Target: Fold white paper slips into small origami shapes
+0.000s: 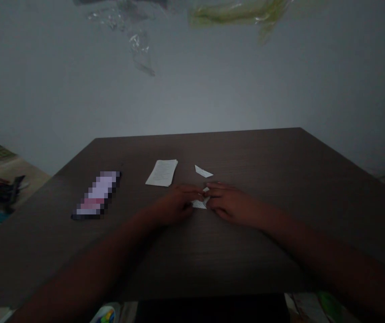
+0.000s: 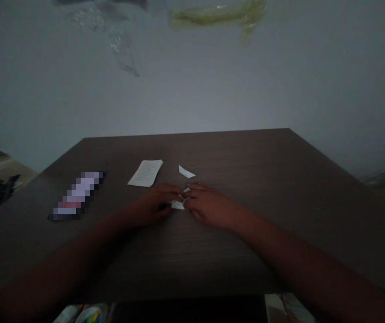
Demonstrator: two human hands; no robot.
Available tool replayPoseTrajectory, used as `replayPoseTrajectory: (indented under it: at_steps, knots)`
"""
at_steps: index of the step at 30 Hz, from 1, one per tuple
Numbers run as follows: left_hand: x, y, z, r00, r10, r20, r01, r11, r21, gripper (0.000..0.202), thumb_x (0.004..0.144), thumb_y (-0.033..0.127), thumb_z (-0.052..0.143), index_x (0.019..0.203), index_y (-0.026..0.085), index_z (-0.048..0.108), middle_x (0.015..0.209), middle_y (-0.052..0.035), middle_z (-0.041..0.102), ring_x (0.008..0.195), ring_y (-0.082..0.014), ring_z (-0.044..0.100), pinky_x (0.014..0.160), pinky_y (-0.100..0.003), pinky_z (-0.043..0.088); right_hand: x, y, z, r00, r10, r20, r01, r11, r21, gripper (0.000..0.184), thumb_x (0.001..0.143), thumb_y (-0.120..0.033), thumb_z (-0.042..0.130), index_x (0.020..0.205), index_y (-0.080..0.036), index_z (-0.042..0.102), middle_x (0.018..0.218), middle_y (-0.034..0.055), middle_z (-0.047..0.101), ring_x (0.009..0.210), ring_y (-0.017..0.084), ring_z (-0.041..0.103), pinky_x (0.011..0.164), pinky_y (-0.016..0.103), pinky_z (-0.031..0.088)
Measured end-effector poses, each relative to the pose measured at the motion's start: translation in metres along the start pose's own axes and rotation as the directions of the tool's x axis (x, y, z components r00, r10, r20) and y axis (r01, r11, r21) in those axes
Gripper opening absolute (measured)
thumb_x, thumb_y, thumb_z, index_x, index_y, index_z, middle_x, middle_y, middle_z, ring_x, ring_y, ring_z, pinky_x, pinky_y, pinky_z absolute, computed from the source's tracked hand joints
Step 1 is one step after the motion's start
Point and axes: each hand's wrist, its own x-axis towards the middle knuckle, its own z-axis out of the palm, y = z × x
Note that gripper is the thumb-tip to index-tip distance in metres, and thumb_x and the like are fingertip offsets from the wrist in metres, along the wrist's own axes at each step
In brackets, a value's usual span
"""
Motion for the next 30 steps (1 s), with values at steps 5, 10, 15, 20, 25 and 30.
replayPoseTrajectory:
  at_steps: [5, 10, 15, 20, 25, 30]
  knots:
    - [0.000, 0.009, -0.006, 0.998, 0.004, 0.061, -0.007, 0.998, 0.055, 0.039, 0.115, 0.010, 0.080, 0.146, 0.027, 0.097, 0.167, -0.0086, 0.090, 0.158, -0.0329, 0.082, 0.143, -0.047, 0.057, 0.000, 0.004, -0.004, 0.991, 0.136, -0.015, -0.136, 0.991, -0.014, 0.020, 0.121, -0.019, 0.079, 0.129, -0.025, 0.096, 0.156, 0.0168, 0.091, 0.158, 0.037, 0.079, 0.144, 0.063, 0.060]
    - [0.002, 0.026, 0.001, 0.994, 0.044, 0.096, -0.052, 0.995, 0.085, 0.026, 0.117, 0.017, 0.088, 0.138, 0.029, 0.097, 0.145, -0.0071, 0.093, 0.143, -0.0350, 0.086, 0.134, -0.055, 0.056, 0.000, -0.007, -0.008, 0.968, 0.251, 0.008, -0.251, 0.967, -0.031, 0.025, 0.123, -0.023, 0.078, 0.140, -0.023, 0.095, 0.162, 0.0197, 0.087, 0.160, 0.041, 0.077, 0.141, 0.066, 0.061]
    - [0.002, 0.035, 0.008, 0.998, 0.033, 0.053, -0.042, 0.986, 0.162, 0.032, 0.121, 0.025, 0.087, 0.151, 0.032, 0.095, 0.146, -0.0085, 0.091, 0.140, -0.0371, 0.084, 0.124, -0.052, 0.058, 0.002, -0.005, -0.011, 0.969, 0.244, 0.046, -0.247, 0.967, 0.066, 0.025, 0.118, -0.024, 0.083, 0.139, -0.027, 0.096, 0.151, 0.0159, 0.091, 0.144, 0.038, 0.082, 0.134, 0.063, 0.065]
    - [-0.002, 0.037, 0.007, 0.996, 0.073, 0.055, -0.083, 0.972, 0.220, 0.032, 0.121, 0.031, 0.088, 0.153, 0.030, 0.094, 0.150, -0.0115, 0.089, 0.144, -0.0391, 0.082, 0.129, -0.056, 0.060, 0.002, -0.009, -0.018, 0.960, 0.273, 0.064, -0.279, 0.950, 0.141, 0.025, 0.107, -0.026, 0.092, 0.132, -0.022, 0.089, 0.145, 0.0170, 0.090, 0.138, 0.038, 0.082, 0.125, 0.056, 0.066]
    - [-0.002, 0.038, 0.007, 0.991, 0.113, 0.076, -0.122, 0.985, 0.122, 0.039, 0.120, 0.024, 0.087, 0.158, 0.025, 0.093, 0.167, -0.0138, 0.089, 0.160, -0.0375, 0.081, 0.143, -0.054, 0.060, 0.002, -0.015, -0.018, 0.938, 0.344, 0.048, -0.347, 0.929, 0.125, 0.026, 0.099, -0.022, 0.093, 0.121, -0.024, 0.078, 0.135, 0.0148, 0.088, 0.126, 0.035, 0.080, 0.111, 0.047, 0.064]
    - [-0.001, 0.040, 0.004, 0.992, 0.108, 0.067, -0.113, 0.990, 0.083, 0.041, 0.117, 0.017, 0.084, 0.155, 0.027, 0.094, 0.168, -0.0113, 0.091, 0.159, -0.0359, 0.085, 0.144, -0.052, 0.063, 0.008, -0.004, -0.013, 0.891, 0.453, 0.005, -0.451, 0.885, 0.115, 0.021, 0.102, -0.019, 0.091, 0.112, -0.027, 0.074, 0.126, 0.0100, 0.086, 0.119, 0.032, 0.079, 0.100, 0.042, 0.061]
